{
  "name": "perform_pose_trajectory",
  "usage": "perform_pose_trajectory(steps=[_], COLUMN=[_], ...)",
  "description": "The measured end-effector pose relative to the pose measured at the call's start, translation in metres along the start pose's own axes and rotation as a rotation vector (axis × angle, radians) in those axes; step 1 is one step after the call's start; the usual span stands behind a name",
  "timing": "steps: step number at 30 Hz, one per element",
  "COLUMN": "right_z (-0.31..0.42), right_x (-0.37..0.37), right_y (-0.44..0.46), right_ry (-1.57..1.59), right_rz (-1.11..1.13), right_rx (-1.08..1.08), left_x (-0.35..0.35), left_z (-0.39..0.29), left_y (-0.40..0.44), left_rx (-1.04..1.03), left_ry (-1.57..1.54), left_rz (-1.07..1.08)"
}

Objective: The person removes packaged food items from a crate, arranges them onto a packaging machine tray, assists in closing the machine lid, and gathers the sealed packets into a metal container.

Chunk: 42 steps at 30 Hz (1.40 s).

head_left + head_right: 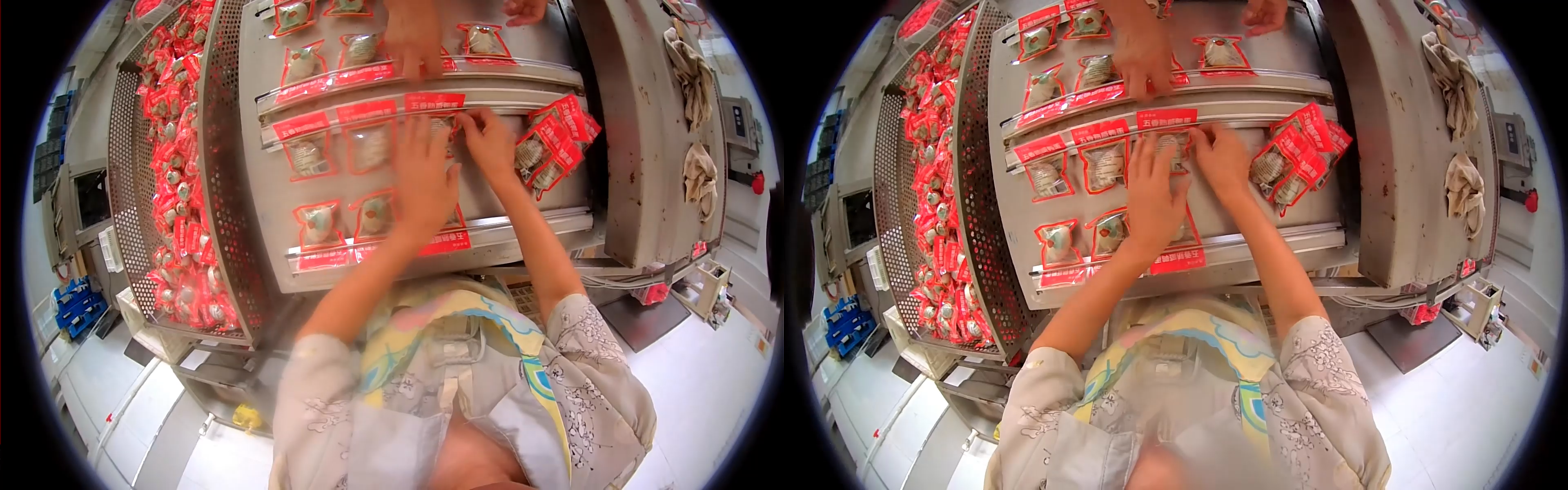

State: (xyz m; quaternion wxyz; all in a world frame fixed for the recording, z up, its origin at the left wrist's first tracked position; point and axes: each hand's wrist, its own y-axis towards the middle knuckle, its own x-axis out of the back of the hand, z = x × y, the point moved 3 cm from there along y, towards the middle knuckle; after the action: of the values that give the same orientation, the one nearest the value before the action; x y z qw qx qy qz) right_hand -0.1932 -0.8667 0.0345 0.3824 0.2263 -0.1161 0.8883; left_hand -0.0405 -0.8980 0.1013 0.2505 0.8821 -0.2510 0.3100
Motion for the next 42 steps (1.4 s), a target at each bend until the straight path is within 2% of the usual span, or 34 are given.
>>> perform_pose_trajectory(steps=[2, 5, 8, 11, 13, 16, 19, 21, 25, 28, 29, 34, 36, 38, 42], right_z=[0.043, 0.054, 0.055, 0.057, 0.061, 0.056, 0.041, 0.025, -0.003, -0.045, -0.052, -0.032, -0.037, -0.033, -0.018], right_x=[0.012, 0.002, -0.003, 0.005, 0.023, 0.060, 0.099, 0.124, 0.148, 0.139, 0.139, 0.148, 0.150, 0.158, 0.163], right_y=[0.003, 0.020, 0.027, 0.020, 0.008, -0.026, -0.063, -0.082, -0.087, -0.071, -0.069, -0.090, -0.101, -0.108, -0.114], right_ry=[-0.371, -0.466, -0.468, -0.295, -0.305, -0.256, -0.286, -0.366, -0.363, 0.307, 0.263, 0.366, 0.441, 0.232, 0.044], right_rz=[-0.245, -0.106, -0.031, -0.117, -0.157, -0.172, -0.285, -0.389, -0.580, -0.437, -0.385, -0.167, -0.093, 0.000, 0.156], right_rx=[0.297, 0.289, 0.279, 0.251, 0.293, 0.272, 0.325, 0.373, 0.175, -0.181, -0.166, -0.044, 0.013, 0.159, 0.477], left_x=[-0.005, -0.009, -0.003, 0.015, 0.032, 0.042, 0.033, 0.036, 0.040, -0.003, -0.018, -0.068, -0.069, -0.070, -0.069], left_z=[0.003, 0.019, 0.018, 0.029, 0.048, 0.071, 0.098, 0.093, 0.028, -0.007, -0.019, -0.031, -0.037, -0.039, -0.033], left_y=[0.008, 0.016, 0.018, 0.029, 0.047, 0.069, 0.081, 0.081, 0.072, 0.043, 0.033, 0.006, -0.001, -0.010, -0.027], left_rx=[-0.106, -0.125, -0.141, -0.168, -0.238, -0.148, -0.242, -0.241, -0.254, -0.263, -0.253, 0.663, 0.848, 1.027, 1.092], left_ry=[0.113, 0.130, 0.088, 0.157, 0.309, 0.387, 0.337, 0.334, 0.182, -0.129, -0.191, -0.791, -0.761, -0.714, -0.613], left_rz=[0.056, 0.151, 0.095, -0.114, -0.203, -0.053, 0.045, -0.014, -0.182, 0.026, 0.098, 0.507, 0.675, 0.839, 0.892])
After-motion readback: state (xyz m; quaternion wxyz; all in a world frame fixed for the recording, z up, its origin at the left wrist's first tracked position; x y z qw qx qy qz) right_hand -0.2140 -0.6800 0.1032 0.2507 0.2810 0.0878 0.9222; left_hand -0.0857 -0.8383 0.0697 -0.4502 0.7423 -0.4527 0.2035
